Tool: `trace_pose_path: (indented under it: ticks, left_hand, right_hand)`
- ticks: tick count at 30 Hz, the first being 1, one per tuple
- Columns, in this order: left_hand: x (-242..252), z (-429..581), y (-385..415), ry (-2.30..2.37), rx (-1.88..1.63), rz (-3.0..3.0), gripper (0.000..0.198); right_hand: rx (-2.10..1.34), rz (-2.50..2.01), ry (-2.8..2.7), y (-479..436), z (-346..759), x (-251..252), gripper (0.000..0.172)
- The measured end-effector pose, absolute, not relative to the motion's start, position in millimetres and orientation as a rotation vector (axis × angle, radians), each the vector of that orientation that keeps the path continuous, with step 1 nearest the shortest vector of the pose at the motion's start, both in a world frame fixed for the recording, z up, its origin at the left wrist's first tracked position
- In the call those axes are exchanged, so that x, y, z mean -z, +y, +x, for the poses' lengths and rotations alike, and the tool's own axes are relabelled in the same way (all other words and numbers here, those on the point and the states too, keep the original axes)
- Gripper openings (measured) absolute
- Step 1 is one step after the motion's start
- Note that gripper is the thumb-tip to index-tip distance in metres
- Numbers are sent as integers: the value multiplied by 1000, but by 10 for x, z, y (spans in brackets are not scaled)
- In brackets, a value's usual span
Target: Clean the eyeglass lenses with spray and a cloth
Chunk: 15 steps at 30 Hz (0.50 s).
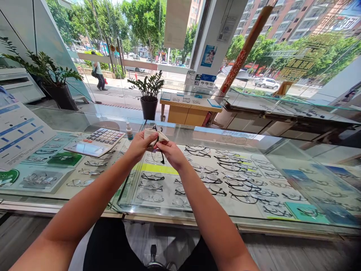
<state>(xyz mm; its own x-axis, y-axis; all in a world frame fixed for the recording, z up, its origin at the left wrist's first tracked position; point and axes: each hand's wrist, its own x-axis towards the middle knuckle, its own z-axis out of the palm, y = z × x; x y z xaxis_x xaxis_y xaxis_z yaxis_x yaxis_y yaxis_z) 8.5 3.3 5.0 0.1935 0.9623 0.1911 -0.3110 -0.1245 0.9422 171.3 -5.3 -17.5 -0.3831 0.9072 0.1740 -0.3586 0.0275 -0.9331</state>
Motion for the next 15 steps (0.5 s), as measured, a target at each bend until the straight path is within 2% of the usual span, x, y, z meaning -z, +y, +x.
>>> trace_pose_path:
  ticks: [9, 15]
  left_hand:
    - [-73, 69, 52, 709, -1350, 1127, 63]
    - [-101, -101, 127, 608, -1159, 1195, 53]
  right_hand:
    - [-1574, -677, -1240, -44, 1752, 156, 38]
    - [-1569, -702, -1226, -34, 1846, 81, 36]
